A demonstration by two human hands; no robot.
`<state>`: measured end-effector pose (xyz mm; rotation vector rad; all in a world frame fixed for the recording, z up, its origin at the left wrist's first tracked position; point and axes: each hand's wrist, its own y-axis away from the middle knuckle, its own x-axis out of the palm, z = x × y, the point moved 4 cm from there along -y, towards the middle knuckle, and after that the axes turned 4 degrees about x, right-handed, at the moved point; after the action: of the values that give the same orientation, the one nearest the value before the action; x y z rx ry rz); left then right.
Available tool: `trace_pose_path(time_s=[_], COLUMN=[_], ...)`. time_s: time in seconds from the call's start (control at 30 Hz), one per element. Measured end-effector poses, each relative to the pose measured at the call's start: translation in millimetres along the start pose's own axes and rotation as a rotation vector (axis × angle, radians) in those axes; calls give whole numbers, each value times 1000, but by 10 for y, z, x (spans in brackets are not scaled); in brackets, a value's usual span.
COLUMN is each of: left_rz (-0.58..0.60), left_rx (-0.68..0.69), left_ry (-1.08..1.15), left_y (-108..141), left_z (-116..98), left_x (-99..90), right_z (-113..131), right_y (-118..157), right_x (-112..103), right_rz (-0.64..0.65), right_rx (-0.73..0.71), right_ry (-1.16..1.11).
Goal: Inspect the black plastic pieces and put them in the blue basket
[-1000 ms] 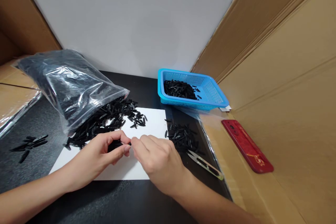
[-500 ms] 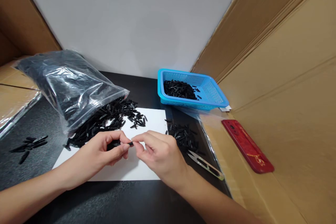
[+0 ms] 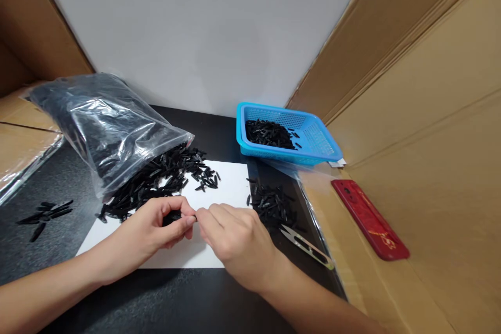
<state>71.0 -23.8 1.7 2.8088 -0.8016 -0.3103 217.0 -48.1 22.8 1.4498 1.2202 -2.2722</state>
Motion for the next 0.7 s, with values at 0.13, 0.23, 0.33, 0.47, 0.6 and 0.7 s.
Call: trace_pose_path(time_s=[0.13, 0.23, 0.33, 0.47, 0.6, 0.7], left_rz=[6, -1, 1, 13, 24, 55], left_rx=[-10, -5, -2, -14, -36, -52], left_ry=[31, 2, 13, 87, 166, 249], left_y=[21, 40, 40, 13, -6, -3], left_z=[-26, -56, -70, -60, -43, -45], left_x=[10, -3, -19, -34, -36, -19], right_z=[-23, -92, -221, -365, -353, -286], right_y=[-24, -46, -52, -49, -48, -49], right_x=[-11, -43, -74, -90, -43, -1], right_rz=[-74, -126, -130, -51, 69, 81], right_rx=[131, 257, 416, 492, 358, 259], right_ry=[-127, -194, -259, -383, -484, -606])
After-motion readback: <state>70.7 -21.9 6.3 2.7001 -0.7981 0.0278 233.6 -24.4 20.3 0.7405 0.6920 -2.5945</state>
